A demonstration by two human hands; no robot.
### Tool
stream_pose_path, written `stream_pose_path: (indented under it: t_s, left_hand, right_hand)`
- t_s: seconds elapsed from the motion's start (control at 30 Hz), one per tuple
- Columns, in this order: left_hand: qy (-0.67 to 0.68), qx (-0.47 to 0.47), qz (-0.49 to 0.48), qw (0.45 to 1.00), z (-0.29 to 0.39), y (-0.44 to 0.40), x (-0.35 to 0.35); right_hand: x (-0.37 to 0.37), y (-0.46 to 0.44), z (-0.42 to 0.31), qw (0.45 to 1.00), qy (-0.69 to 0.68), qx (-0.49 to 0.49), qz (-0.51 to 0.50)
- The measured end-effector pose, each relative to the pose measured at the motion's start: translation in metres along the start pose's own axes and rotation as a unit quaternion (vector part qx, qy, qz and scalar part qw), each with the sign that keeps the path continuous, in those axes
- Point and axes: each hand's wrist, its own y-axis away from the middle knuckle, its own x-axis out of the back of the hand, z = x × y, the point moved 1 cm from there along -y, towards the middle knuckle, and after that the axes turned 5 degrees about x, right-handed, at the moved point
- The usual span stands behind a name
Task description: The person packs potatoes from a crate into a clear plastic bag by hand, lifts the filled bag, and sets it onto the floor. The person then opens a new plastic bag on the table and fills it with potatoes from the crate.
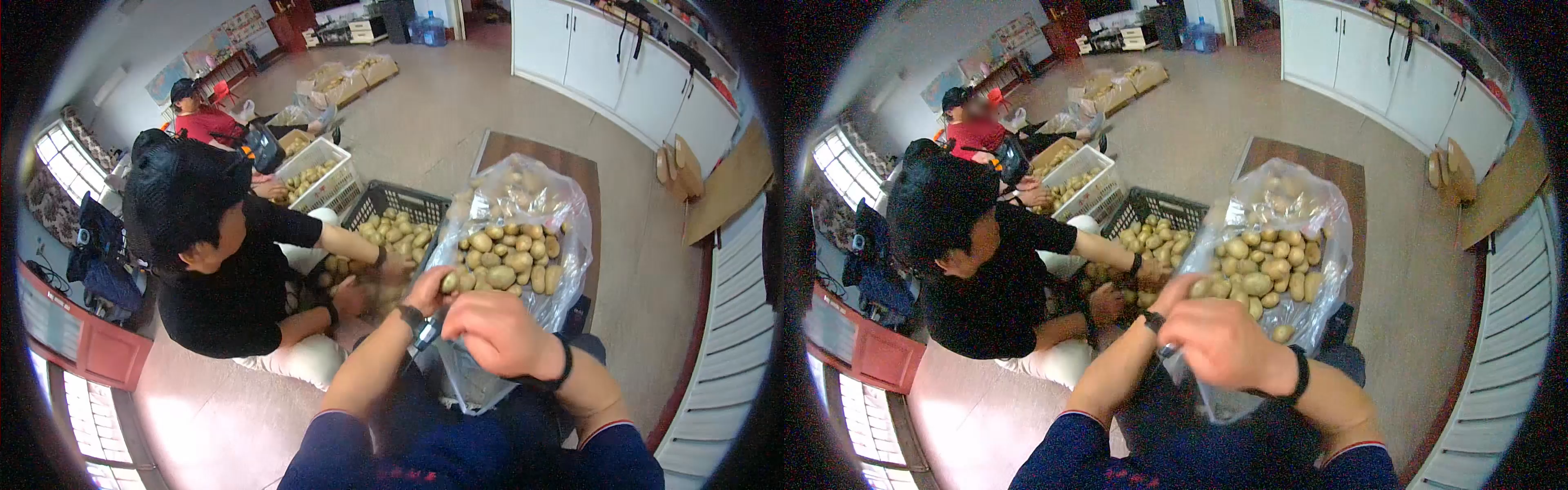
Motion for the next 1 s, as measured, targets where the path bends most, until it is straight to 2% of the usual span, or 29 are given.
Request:
stream_pose_path:
  t_s: [0.03,0.07,0.13,0.17,0.2,0.23,0.3,0.33,0.37,0.4,0.43,0.47,0.5,0.53,0.6,0.63,0.67,0.7,0.8,0.83,0.87,0.9,0.93,1.0]
  left_hand:
    - [0.0,-0.01,0.006,1.0,0.0,0.002,0.003]
    - [-0.005,-0.006,0.025,1.0,-0.002,-0.002,0.009]
    - [-0.059,-0.062,0.04,0.996,-0.006,-0.005,0.019]
    - [-0.028,-0.038,0.055,0.997,-0.001,-0.003,0.017]
    - [-0.108,-0.046,0.058,0.991,0.006,0.002,0.02]
    - [-0.131,-0.061,0.063,0.987,0.009,0.004,0.021]
    - [-0.178,-0.09,0.074,0.977,0.013,0.007,0.023]
    - [-0.084,-0.054,0.061,0.993,0.016,0.006,0.026]
    - [0.01,-0.009,0.045,0.999,0.013,0.004,0.027]
    - [0.01,-0.032,0.07,0.997,0.013,0.007,0.025]
    - [0.01,-0.05,0.088,0.995,0.014,0.011,0.019]
    - [0.012,-0.037,0.078,0.996,0.017,0.012,0.021]
    - [0.012,-0.025,0.069,0.997,0.018,0.009,0.021]
    - [0.023,-0.02,0.066,0.997,0.013,0.007,0.019]
    - [0.035,-0.032,0.085,0.995,0.023,0.014,0.024]
    - [0.064,-0.039,0.092,0.993,0.023,0.012,0.028]
    - [0.064,-0.049,0.098,0.992,0.023,0.013,0.031]
    - [0.065,-0.06,0.101,0.991,0.027,0.014,0.035]
    - [0.091,-0.086,0.077,0.989,0.029,0.012,0.054]
    - [0.131,-0.108,0.146,0.975,0.028,0.012,0.056]
    - [0.174,-0.088,0.104,0.975,0.032,0.015,0.059]
    - [0.14,-0.086,0.089,0.982,0.035,0.016,0.065]
    - [0.15,-0.072,0.107,0.98,0.038,0.014,0.069]
    - [0.14,-0.069,0.2,0.967,0.044,0.02,0.069]
  right_hand:
    - [0.01,-0.012,-0.026,0.997,-0.015,0.069,0.021]
    - [0.027,-0.019,-0.051,0.994,0.005,0.084,-0.068]
    - [0.046,-0.02,-0.092,0.988,0.025,0.141,-0.063]
    - [0.045,-0.022,-0.1,0.987,0.023,0.159,-0.016]
    - [0.043,-0.024,-0.108,0.984,0.023,0.176,0.031]
    - [0.035,-0.037,-0.111,0.961,0.066,0.246,0.111]
    - [0.034,-0.043,-0.12,0.925,0.109,0.312,0.19]
    - [0.04,-0.04,-0.126,0.966,0.056,0.224,0.119]
    - [0.042,-0.037,-0.124,0.982,0.033,0.167,0.084]
    - [0.044,-0.034,-0.123,0.993,0.013,0.107,0.052]
    - [0.044,-0.036,-0.11,0.985,-0.036,0.166,-0.012]
    - [0.047,-0.039,-0.122,0.997,-0.062,0.003,-0.042]
    - [0.049,-0.041,-0.133,0.977,-0.086,-0.183,-0.063]
    - [0.052,-0.041,-0.147,0.932,-0.096,-0.343,-0.073]
    - [0.047,-0.035,-0.13,0.9,-0.134,-0.402,-0.103]
    - [0.047,-0.026,-0.111,0.983,-0.165,-0.056,-0.05]
    - [0.05,-0.018,-0.105,0.981,-0.145,0.124,-0.025]
    - [0.055,-0.016,-0.109,0.978,-0.126,0.164,-0.015]
    - [0.052,-0.012,-0.119,0.974,-0.109,0.199,-0.029]
    - [0.049,-0.015,-0.114,0.972,-0.113,0.204,-0.041]
    - [0.049,-0.017,-0.105,0.968,-0.121,0.211,-0.056]
    - [0.048,-0.018,-0.098,0.967,-0.128,0.211,-0.07]
    - [0.047,-0.018,-0.091,0.964,-0.137,0.213,-0.079]
    - [0.046,-0.014,-0.085,0.96,-0.144,0.224,-0.09]
